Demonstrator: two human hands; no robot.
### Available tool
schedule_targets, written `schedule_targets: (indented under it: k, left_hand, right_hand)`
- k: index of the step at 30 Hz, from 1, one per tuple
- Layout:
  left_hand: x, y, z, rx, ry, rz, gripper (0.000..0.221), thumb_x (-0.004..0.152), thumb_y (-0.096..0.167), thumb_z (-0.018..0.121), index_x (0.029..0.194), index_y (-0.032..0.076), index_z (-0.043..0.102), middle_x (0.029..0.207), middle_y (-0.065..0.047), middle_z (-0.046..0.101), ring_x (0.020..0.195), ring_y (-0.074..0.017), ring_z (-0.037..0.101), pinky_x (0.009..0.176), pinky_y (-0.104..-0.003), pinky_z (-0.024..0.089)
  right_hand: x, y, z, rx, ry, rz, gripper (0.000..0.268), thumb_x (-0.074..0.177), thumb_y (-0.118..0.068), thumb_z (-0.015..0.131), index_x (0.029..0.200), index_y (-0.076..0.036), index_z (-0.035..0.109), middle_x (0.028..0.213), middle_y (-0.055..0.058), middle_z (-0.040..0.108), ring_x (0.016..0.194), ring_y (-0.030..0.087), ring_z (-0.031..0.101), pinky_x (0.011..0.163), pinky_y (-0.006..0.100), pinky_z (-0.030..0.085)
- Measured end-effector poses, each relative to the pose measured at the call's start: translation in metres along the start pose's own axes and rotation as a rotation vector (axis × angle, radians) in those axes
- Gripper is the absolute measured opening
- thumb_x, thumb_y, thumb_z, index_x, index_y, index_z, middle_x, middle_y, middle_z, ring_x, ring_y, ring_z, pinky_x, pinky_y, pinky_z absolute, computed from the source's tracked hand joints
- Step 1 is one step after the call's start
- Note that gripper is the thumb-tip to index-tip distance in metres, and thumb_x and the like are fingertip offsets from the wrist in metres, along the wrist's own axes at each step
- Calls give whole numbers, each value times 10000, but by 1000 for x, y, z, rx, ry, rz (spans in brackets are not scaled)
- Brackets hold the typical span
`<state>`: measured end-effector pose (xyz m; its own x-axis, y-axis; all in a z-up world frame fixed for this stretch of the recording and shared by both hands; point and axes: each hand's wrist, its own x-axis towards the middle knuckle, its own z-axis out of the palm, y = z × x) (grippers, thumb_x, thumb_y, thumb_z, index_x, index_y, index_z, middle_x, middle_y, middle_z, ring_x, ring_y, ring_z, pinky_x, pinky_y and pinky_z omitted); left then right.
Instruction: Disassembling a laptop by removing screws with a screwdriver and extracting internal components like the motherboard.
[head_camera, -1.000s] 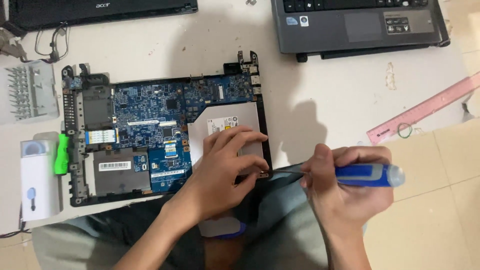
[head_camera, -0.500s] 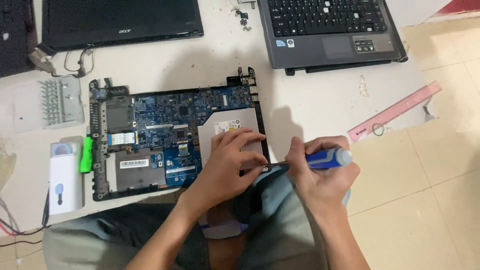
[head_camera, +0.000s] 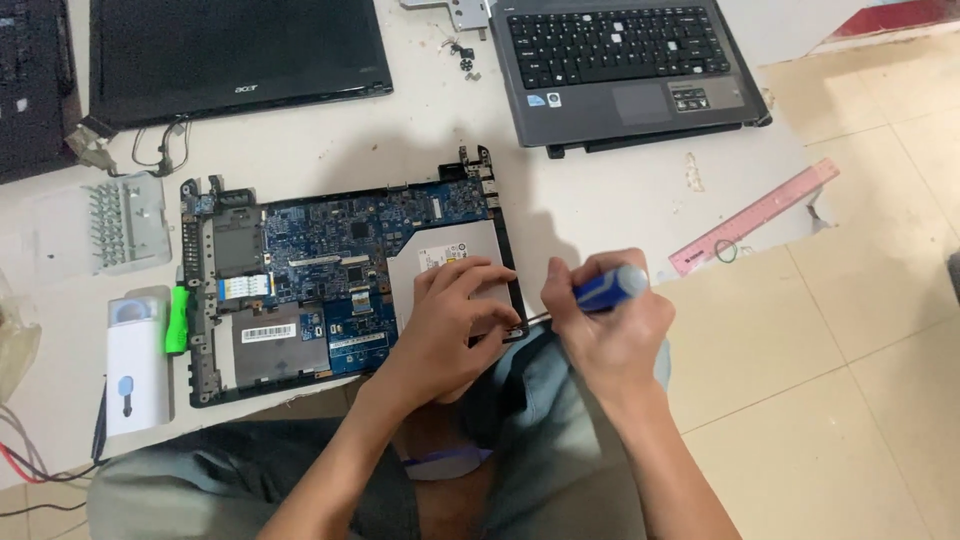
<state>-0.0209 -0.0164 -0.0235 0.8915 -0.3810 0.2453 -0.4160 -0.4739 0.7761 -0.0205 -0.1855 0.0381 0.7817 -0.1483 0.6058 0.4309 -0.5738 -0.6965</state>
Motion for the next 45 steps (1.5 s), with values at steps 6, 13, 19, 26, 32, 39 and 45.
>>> schedule_targets:
  k: [6,13,19,26,32,39,45]
  left_hand:
    - [1,3,1,25,20,6,125,848,285,684,960,277,740,1289,9,613,1369,-278,412,1095,-519,208]
    - [-2,9,7,-18,135,59,178,890,119,727,1058,178,734,1227,-147,628,1311,-406,454,1115,-560,239]
    - [-5,13,14,-174,236,-4,184,971,160,642,1110,273,682,1264,-19,583,1354,-286,424,1155,-464,233]
    - [0,6,2,63,112,117,56,805,172,742,854,149,758,1058,65,702,1282,-247,481,1072,-459,265]
    - [-1,7,2,79,105,130,88,810,142,711,862,141,782,1086,49,694,1285,-253,472,1071,-454,263]
    - [-5,21,-4,85,182,176,72,844,151,698,897,130,742,1089,30,683,1262,-254,500,1066,-434,300]
    - [-35,57,-28,-139,363,91,46,904,108,655,925,68,663,835,-23,600,696,-163,518,666,-276,427]
  right_hand:
    - [1,3,6,-48,-42,37,247,858,-106,788,886,-32,554,526,92,611,379,233,615,399,265,467]
    - [-4,-3,3,22,-129,-100,605,891,-109,758,1309,30,343,820,131,713,470,200,570,513,270,465]
    - [24,-41,-17,-95,-107,-122,123,902,-122,781,1001,-73,729,798,58,581,569,195,554,502,261,502]
    - [33,-56,-24,-31,-252,-110,452,816,19,816,1162,29,525,925,119,705,779,170,661,635,251,516]
    - [32,-65,-29,152,-394,5,260,849,130,559,1094,59,610,1151,162,699,829,181,670,737,250,547]
    - [11,-49,-37,240,-152,77,255,880,134,656,1094,23,573,1082,147,622,906,213,667,792,269,576]
    - [-17,-33,-65,277,122,460,198,1008,57,533,1197,39,475,1061,185,600,989,270,684,873,325,602]
